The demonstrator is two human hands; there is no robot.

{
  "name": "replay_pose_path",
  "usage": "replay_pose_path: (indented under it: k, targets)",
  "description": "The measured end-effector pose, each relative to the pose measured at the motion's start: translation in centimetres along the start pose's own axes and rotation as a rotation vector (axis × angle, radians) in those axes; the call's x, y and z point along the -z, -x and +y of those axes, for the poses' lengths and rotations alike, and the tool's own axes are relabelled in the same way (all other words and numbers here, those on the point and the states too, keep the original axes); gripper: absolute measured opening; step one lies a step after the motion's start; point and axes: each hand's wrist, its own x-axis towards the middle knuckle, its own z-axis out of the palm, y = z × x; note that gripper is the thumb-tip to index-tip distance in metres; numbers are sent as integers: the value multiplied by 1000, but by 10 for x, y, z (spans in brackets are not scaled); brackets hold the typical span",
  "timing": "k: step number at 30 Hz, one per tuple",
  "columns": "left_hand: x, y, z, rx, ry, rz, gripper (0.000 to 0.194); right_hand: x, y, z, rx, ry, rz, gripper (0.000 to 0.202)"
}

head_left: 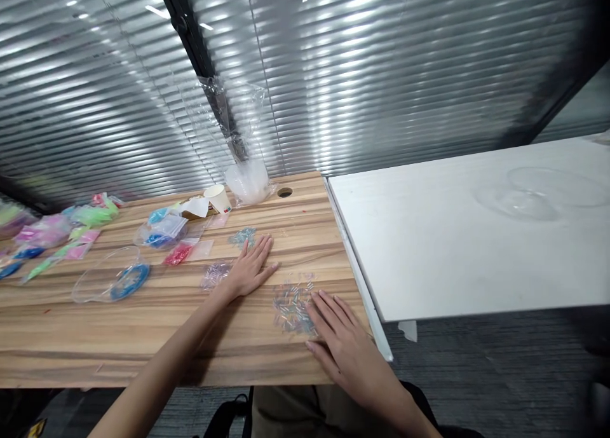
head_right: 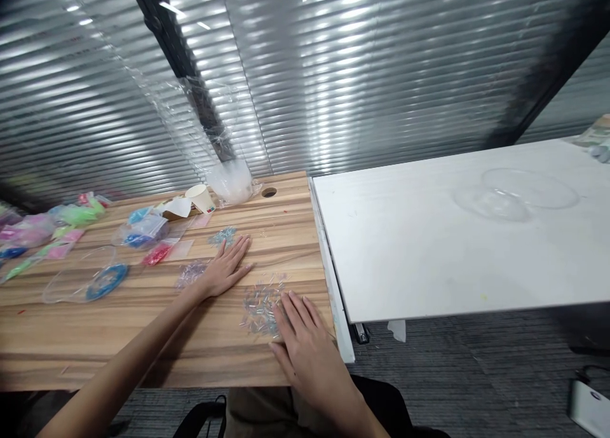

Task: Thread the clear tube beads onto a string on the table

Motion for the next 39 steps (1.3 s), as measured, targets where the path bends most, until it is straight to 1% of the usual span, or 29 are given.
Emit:
replay_pose_path:
  k: [3, 6, 9, 13, 15, 18, 20, 22, 25, 27, 29, 32, 35, 39]
  targets:
    - [-3, -12, -6, 43, -3, 31, 63, 1, 0, 1, 8, 2, 3, 51]
    - [-4, -19, -9, 64, -8, 57, 65, 0, 0, 2, 13, -2, 20, 52]
    - [-5, -19, -9, 35, -13, 79, 62, 0, -1, 3, 27, 9, 11, 52]
    - [-5, -17, -7, 38, -6, 88, 58, 2, -2, 3, 33, 12, 9, 51]
    - [-4, -14, -4, 39, 1, 120, 57, 2, -3, 3, 34, 14, 13, 50]
    - [1, 0, 7, 21, 40, 171, 55, 1, -3, 4, 36, 26, 18, 50]
    - [6, 17, 18, -23, 90, 158, 54, 0, -3, 4, 39, 25, 26, 50]
    - [12, 38, 32, -75, 153, 118, 53, 0, -2, 4, 37, 13, 31, 50]
    - [22, 69, 54, -137, 224, 17, 54, -2, -1, 4, 36, 3, 29, 50]
    - [28, 86, 67, -161, 250, -29, 55, -2, 0, 5, 33, 0, 29, 51]
    - [32, 96, 76, -194, 263, -47, 57, -3, 0, 6, 28, -5, 31, 51]
    - [36, 100, 83, -249, 279, -56, 59, -4, 1, 6, 32, -3, 33, 52]
    - [37, 96, 83, -264, 293, -71, 62, -4, 2, 7, 39, 3, 36, 54]
    - [37, 91, 82, -304, 297, -119, 63, -5, 3, 6, 41, 17, 29, 56]
